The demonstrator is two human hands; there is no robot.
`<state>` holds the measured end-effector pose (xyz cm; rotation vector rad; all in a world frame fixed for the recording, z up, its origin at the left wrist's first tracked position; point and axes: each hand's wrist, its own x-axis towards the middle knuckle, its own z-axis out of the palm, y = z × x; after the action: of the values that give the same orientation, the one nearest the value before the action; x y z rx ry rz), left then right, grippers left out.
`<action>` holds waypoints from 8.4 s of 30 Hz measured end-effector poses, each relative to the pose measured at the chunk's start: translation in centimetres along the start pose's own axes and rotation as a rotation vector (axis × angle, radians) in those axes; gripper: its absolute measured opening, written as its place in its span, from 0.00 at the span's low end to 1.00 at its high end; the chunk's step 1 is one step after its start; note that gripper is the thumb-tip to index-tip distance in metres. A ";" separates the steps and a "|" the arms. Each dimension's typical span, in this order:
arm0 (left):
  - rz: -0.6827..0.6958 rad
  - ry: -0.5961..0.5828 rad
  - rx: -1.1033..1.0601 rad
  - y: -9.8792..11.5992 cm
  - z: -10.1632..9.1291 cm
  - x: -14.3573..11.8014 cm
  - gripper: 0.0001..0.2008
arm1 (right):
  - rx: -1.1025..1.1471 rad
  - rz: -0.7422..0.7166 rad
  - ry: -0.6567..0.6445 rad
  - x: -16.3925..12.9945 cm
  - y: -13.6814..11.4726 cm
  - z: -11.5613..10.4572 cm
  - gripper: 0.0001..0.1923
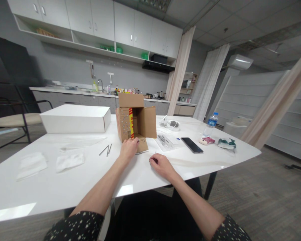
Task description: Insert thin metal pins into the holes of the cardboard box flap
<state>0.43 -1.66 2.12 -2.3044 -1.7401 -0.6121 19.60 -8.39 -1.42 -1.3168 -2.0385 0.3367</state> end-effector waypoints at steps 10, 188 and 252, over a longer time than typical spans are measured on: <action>-0.004 0.037 0.006 -0.2 0.1 0.0 0.14 | -0.002 0.000 -0.002 0.0 0.2 0.1 0.09; 0.323 0.011 -0.323 1.2 2.6 -0.4 0.08 | 0.029 -0.012 0.020 0.0 0.4 0.3 0.09; 0.288 -0.197 -0.240 1.3 1.5 -1.2 0.21 | 0.031 -0.002 0.016 0.0 0.3 0.2 0.09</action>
<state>1.74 -2.51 0.39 -2.7986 -1.4314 -0.5827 19.70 -8.21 -1.75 -1.2945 -2.0135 0.3536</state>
